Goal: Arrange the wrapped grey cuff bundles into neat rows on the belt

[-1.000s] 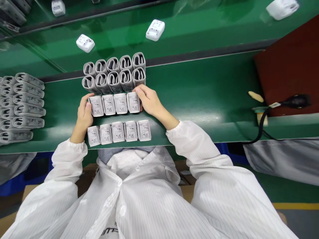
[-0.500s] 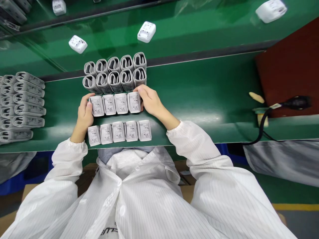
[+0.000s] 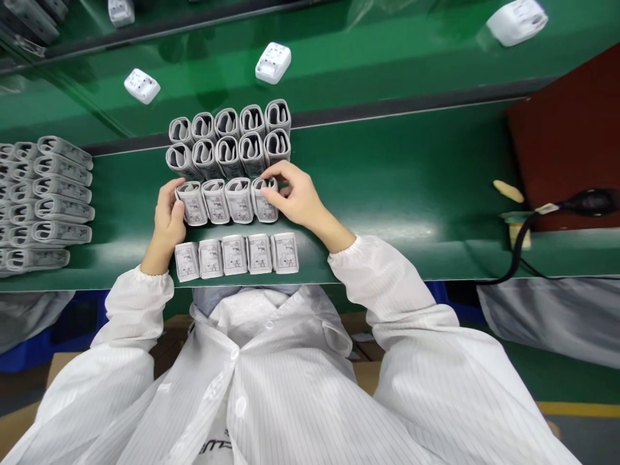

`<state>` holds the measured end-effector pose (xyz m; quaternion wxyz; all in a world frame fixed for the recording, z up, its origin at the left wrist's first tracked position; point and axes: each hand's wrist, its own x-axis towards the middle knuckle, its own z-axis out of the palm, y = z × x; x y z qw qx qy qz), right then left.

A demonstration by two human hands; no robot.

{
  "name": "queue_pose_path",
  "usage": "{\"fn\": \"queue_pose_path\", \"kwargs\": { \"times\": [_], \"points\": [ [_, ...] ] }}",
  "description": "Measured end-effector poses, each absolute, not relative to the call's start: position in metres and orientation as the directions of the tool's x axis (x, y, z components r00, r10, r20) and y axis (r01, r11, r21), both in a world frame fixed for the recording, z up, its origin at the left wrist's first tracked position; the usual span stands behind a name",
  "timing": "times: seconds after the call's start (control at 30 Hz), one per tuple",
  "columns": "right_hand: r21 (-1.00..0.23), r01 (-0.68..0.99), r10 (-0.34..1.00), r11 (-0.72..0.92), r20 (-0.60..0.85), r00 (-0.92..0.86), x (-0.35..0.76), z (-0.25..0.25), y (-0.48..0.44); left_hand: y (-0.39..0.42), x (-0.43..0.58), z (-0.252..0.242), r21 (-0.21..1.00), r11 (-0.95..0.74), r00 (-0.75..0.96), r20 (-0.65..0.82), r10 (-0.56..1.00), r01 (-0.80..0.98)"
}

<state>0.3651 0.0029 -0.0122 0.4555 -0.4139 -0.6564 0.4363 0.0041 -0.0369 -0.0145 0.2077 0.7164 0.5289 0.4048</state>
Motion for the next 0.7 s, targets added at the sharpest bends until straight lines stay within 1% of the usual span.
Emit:
{"fn": "queue_pose_path", "kwargs": {
  "times": [0.07,0.13,0.23,0.3,0.33,0.37,0.43,0.5,0.53,0.6,0.7],
  "points": [
    [-0.876,0.229,0.896,0.424,0.370,-0.246,0.369,-0.006,0.002,-0.038,0.000,-0.014,0.691,-0.387,0.148,0.380,0.913,0.611],
    [-0.792,0.321,0.853,0.519,0.454,-0.258,0.376,-0.003,0.003,-0.043,-0.005,-0.012,0.670,-0.400,0.145,0.404,0.903,0.625],
    [-0.708,0.424,0.822,0.565,0.527,-0.216,0.391,-0.006,0.003,-0.065,-0.019,-0.009,0.724,-0.411,0.064,0.455,0.888,0.554],
    [-0.711,0.415,0.814,0.568,0.557,-0.161,0.402,-0.009,-0.001,-0.088,-0.031,-0.007,0.780,-0.420,0.074,0.439,0.896,0.463],
    [-0.729,0.380,0.818,0.569,0.549,-0.170,0.408,-0.010,-0.005,-0.101,-0.037,-0.006,0.798,-0.417,0.126,0.405,0.906,0.436],
    [-0.754,0.331,0.824,0.567,0.522,-0.222,0.412,-0.011,-0.009,-0.115,-0.041,-0.005,0.801,-0.410,0.198,0.359,0.912,0.436],
    [-0.801,0.226,0.795,0.555,0.429,-0.430,0.419,-0.010,-0.020,-0.138,-0.045,-0.001,0.763,-0.380,0.326,0.233,0.916,0.523],
    [-0.823,0.154,0.704,0.547,0.353,-0.616,0.422,-0.007,-0.030,-0.153,-0.040,0.003,0.696,-0.350,0.365,0.134,0.921,0.627],
    [-0.827,0.130,0.667,0.548,0.338,-0.664,0.422,-0.005,-0.034,-0.156,-0.036,0.005,0.672,-0.334,0.356,0.110,0.928,0.661],
    [-0.837,0.106,0.649,0.537,0.330,-0.685,0.421,-0.001,-0.038,-0.155,-0.025,0.006,0.665,-0.306,0.318,0.109,0.942,0.681],
    [-0.860,0.133,0.711,0.492,0.309,-0.631,0.417,0.004,-0.041,-0.143,-0.010,0.002,0.728,-0.310,0.268,0.177,0.947,0.612]
  ]
}}
